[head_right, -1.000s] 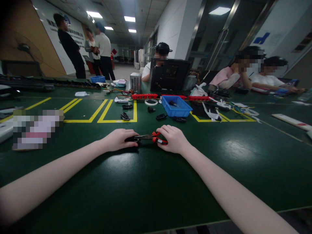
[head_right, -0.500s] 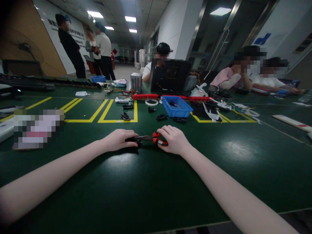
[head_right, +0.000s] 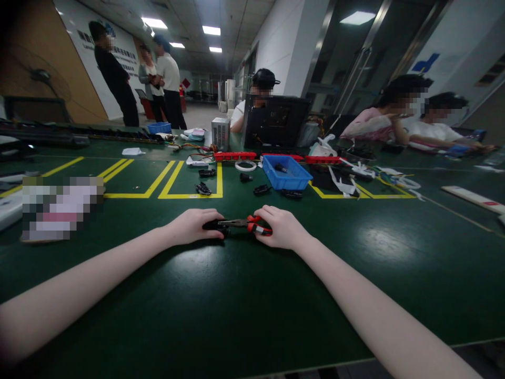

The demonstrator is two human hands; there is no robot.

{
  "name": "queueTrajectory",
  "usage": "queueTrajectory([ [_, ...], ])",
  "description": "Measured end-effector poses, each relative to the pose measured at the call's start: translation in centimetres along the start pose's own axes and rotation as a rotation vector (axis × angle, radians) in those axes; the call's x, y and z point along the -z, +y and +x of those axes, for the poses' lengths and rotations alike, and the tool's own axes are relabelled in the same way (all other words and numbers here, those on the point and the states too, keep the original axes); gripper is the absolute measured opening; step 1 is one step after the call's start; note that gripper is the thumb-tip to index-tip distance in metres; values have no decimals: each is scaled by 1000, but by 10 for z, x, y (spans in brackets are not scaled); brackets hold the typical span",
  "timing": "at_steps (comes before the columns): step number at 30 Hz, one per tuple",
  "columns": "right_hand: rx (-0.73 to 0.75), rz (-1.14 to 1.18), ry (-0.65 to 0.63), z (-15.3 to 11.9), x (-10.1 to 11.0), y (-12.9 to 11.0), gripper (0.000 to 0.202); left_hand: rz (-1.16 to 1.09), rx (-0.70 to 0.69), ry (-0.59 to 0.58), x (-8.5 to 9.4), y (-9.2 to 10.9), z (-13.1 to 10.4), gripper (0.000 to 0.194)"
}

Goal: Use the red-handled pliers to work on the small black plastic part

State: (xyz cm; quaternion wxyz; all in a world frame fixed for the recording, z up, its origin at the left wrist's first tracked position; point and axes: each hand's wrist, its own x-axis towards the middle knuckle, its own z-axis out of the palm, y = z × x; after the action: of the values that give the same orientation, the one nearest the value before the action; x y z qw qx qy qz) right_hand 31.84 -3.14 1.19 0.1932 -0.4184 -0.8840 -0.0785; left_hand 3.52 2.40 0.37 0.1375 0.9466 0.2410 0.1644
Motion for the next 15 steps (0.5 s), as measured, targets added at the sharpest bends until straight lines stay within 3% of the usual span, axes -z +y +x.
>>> queueTrajectory([
  [15, 21, -167, 127, -1, -1, 0, 32, -14, -66, 2, 2, 0, 0, 32],
])
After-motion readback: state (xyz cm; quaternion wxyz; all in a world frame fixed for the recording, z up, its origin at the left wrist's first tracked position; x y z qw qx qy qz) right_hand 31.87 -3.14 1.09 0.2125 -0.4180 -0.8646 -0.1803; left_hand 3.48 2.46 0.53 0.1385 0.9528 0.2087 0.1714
